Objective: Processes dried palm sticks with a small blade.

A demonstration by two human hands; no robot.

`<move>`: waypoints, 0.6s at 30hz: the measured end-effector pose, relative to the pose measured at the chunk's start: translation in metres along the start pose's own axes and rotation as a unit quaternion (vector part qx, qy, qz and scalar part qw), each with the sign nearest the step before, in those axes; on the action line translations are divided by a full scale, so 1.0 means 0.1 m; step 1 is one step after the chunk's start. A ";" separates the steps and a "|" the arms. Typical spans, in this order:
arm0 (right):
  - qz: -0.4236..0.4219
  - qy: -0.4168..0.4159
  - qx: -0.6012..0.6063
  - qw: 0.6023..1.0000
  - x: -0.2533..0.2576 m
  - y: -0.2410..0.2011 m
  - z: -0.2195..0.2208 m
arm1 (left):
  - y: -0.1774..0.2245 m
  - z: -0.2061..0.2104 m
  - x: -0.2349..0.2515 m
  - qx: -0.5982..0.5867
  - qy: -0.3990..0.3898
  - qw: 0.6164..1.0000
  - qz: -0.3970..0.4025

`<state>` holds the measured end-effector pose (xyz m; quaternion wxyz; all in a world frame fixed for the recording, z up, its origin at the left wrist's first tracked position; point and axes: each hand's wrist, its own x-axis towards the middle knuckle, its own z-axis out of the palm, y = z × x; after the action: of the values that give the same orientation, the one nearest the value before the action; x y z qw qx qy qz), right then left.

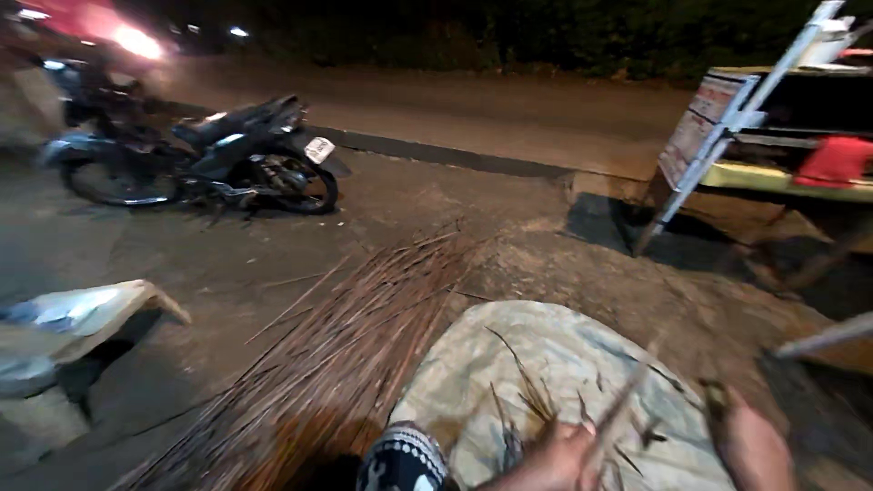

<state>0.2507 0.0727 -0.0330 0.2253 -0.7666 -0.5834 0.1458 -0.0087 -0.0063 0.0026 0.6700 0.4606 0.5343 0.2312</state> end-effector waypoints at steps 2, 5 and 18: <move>-0.086 -0.029 0.034 0.995 -0.29 -0.27 0.07 | 0.06 -0.06 0.03 -0.004 0.011 1.000 0.005; -0.198 -0.112 0.055 0.972 -0.77 -0.74 0.16 | 0.16 -0.09 0.05 -0.026 0.042 0.999 0.009; -0.216 0.015 -0.011 0.976 -0.49 -0.63 0.37 | 0.19 0.05 0.04 -0.058 0.012 0.998 -0.008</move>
<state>0.1667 0.0457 -0.0344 0.2513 -0.6268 -0.7336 0.0758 0.0005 0.0041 0.0168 0.6913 0.4137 0.5314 0.2618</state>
